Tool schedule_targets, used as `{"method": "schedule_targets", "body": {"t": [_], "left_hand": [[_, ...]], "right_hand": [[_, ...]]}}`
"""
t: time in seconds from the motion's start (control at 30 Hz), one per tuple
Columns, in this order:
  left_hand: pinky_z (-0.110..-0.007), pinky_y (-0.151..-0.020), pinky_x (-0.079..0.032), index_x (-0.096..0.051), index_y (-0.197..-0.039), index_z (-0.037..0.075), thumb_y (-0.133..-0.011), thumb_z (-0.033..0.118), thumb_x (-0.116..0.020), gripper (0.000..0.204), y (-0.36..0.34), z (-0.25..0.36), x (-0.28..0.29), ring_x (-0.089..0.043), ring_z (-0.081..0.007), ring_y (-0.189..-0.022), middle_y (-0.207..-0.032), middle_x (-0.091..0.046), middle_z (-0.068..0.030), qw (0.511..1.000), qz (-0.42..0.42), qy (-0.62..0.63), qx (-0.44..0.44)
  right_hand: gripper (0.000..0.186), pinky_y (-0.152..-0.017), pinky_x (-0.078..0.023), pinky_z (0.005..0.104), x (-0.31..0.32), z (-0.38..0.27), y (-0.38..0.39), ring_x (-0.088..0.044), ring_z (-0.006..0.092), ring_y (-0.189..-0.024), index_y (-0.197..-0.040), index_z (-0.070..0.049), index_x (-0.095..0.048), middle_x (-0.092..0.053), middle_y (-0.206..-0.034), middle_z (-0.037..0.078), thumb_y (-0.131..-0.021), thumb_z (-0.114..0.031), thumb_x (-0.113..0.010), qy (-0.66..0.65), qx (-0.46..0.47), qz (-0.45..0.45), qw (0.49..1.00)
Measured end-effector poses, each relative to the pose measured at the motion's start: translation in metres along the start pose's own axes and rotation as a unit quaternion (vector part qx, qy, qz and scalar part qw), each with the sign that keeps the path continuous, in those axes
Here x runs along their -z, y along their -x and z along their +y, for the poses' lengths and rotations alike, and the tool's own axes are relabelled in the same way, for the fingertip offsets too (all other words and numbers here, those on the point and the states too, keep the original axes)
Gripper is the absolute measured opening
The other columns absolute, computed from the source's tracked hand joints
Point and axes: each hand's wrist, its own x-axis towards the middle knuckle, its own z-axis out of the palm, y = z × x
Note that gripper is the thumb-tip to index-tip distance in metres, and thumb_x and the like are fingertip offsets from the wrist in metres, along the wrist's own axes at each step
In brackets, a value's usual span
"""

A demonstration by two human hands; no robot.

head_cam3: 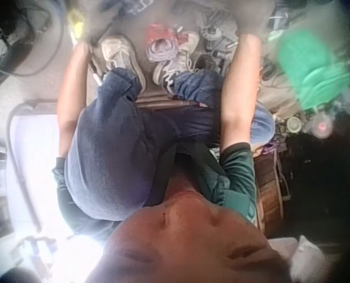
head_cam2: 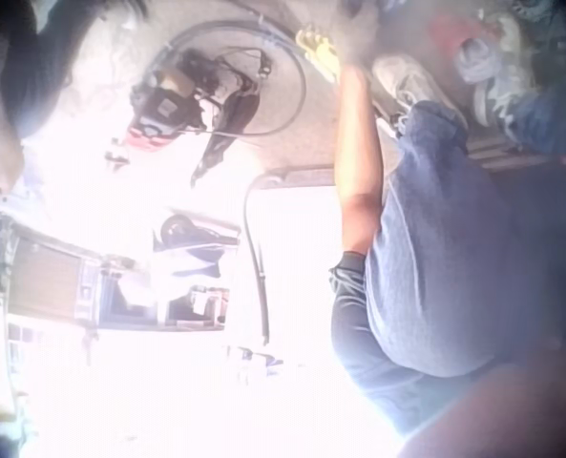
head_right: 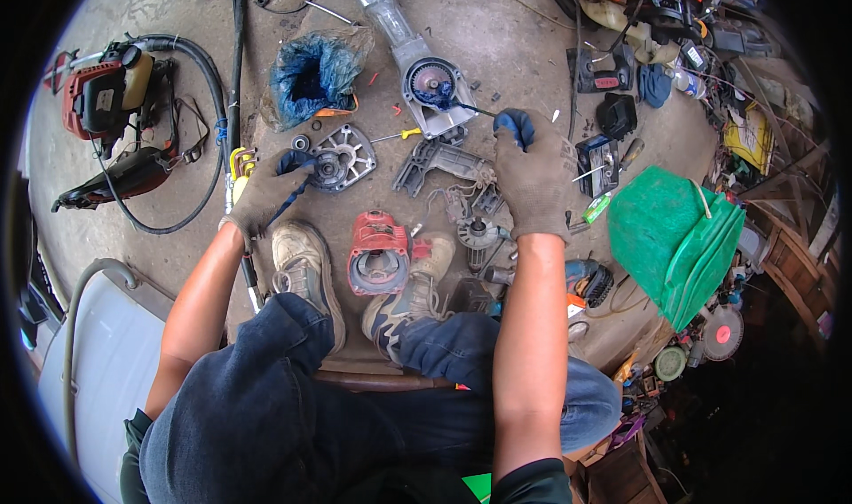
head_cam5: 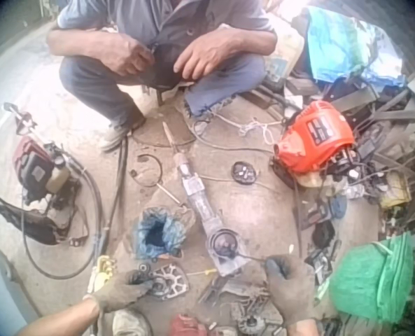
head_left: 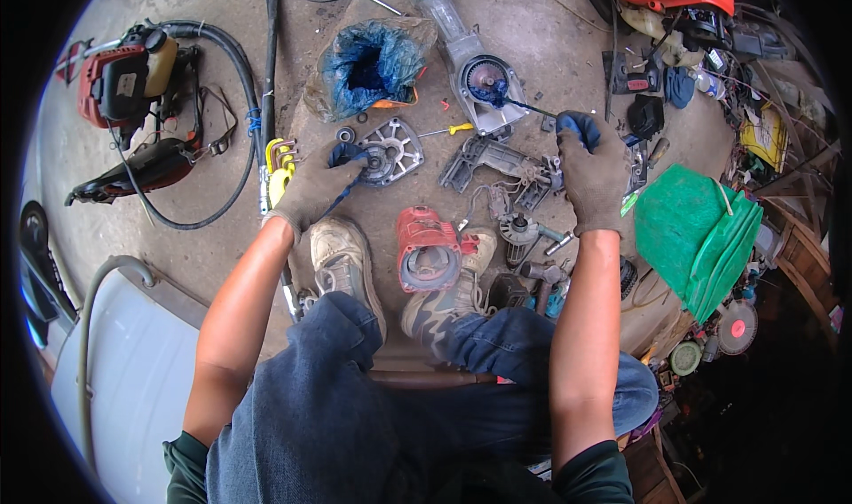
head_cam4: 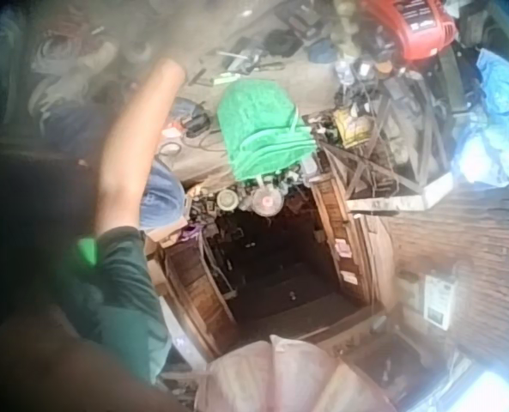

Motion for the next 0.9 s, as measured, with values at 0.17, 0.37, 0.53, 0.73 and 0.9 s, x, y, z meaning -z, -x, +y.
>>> {"method": "schedule_targets", "body": {"t": [0.17, 0.37, 0.53, 0.73, 0.9], "left_hand": [[-0.033, -0.095, -0.051, -0.063, -0.132, 0.002, -0.096, 0.032, -0.068, 0.048, 0.002, 0.004, -0.001, -0.068, -0.0221, -0.104, -0.113, -0.073, -0.0161, 1.000, 0.014, 0.000, 0.004], [-0.023, -0.067, -0.049, -0.069, -0.115, 0.002, -0.099, 0.021, -0.067, 0.025, 0.004, 0.002, 0.001, -0.058, -0.0060, -0.075, -0.087, -0.067, 0.0005, 0.994, 0.081, 0.041, -0.062], [-0.026, -0.070, -0.052, -0.070, -0.120, 0.003, -0.096, 0.024, -0.070, 0.031, 0.001, 0.000, 0.008, -0.062, -0.0078, -0.080, -0.094, -0.071, -0.0020, 0.990, 0.078, 0.112, -0.046], [-0.024, -0.067, -0.052, -0.070, -0.119, 0.004, -0.096, 0.024, -0.071, 0.031, 0.004, 0.007, 0.005, -0.061, -0.0066, -0.078, -0.092, -0.071, -0.0008, 0.988, 0.097, 0.113, -0.048], [-0.024, -0.068, -0.051, -0.070, -0.118, 0.003, -0.096, 0.025, -0.071, 0.031, 0.004, 0.008, 0.005, -0.061, -0.0071, -0.078, -0.093, -0.071, -0.0011, 0.991, 0.084, 0.095, -0.042]], "right_hand": [[0.025, -0.081, -0.055, 0.0343, 0.000, 0.006, -0.005, -0.073, 0.0217, -0.086, -0.110, -0.003, -0.076, -0.077, -0.096, 0.015, -0.090, -0.017, -0.071, 0.036, 0.029, 0.009, 0.999], [0.024, -0.084, -0.055, 0.0369, 0.001, 0.004, -0.009, -0.074, 0.0289, -0.091, -0.107, -0.003, -0.077, -0.076, -0.101, 0.018, -0.090, -0.019, -0.072, 0.045, 0.058, 0.012, 0.997], [0.023, -0.086, -0.055, 0.0377, -0.002, 0.006, -0.011, -0.073, 0.0298, -0.094, -0.105, -0.004, -0.077, -0.074, -0.102, 0.018, -0.090, -0.021, -0.073, 0.036, 0.064, 0.023, 0.997], [0.026, -0.091, -0.054, 0.0376, -0.006, 0.009, -0.010, -0.071, 0.0298, -0.100, -0.109, -0.006, -0.076, -0.073, -0.108, 0.017, -0.092, -0.025, -0.072, 0.084, 0.068, 0.022, 0.994], [0.023, -0.084, -0.054, 0.0427, -0.009, 0.009, -0.007, -0.070, 0.0359, -0.093, -0.105, -0.006, -0.075, -0.072, -0.101, 0.019, -0.087, -0.021, -0.070, 0.055, 0.102, 0.040, 0.992]]}}
